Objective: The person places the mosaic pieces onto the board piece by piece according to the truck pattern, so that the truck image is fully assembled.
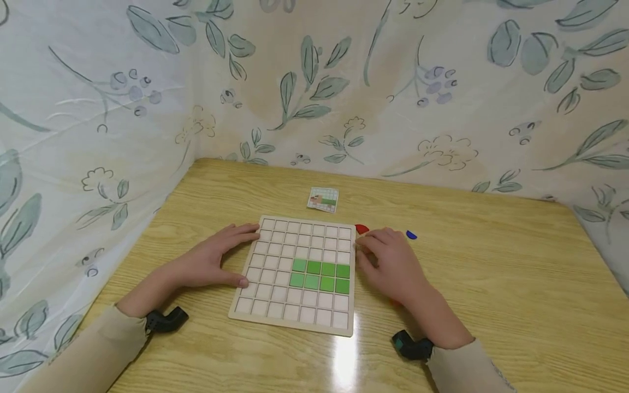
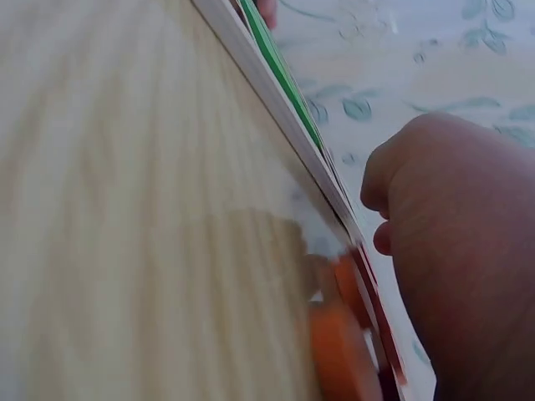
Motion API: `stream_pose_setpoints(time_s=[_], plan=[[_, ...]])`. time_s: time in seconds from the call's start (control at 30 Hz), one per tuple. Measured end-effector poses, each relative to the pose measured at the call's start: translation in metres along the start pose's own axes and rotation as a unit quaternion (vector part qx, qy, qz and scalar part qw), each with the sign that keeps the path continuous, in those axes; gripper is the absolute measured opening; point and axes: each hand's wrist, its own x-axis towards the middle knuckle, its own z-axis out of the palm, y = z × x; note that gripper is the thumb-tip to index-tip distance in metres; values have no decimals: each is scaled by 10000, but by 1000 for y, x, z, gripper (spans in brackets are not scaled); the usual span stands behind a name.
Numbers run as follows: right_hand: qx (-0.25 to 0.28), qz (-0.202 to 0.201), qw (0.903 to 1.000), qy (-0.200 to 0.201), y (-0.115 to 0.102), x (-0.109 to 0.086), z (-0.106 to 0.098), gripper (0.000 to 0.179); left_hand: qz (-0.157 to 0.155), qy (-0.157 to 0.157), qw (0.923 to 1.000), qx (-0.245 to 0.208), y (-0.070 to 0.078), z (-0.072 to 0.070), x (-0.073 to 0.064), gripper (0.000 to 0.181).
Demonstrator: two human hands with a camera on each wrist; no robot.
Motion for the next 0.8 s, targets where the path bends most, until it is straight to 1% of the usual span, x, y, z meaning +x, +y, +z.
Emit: stream_pose_setpoints(time_s=[0.17, 0.3, 0.5, 0.63, 0.8], plan=[[-51, 250, 9996, -113, 9, -4, -8, 18, -34, 12, 10000, -40, 3, -3, -1, 108], [85, 376, 9990, -222, 13, -6, -7, 22, -48, 8, 10000, -49, 5, -4, -2, 107], [218, 452, 9985, -237, 17, -9, -3, 23, -29, 8, 10000, -46, 4, -3, -2, 108], [195, 507, 9982, -265, 18, -10, -2, 23, -39, 11, 10000, -55, 3, -1, -2, 108], [117, 481, 9984, -267, 18, -10, -2, 22, -54, 12, 10000, -43, 3, 0, -2, 108]])
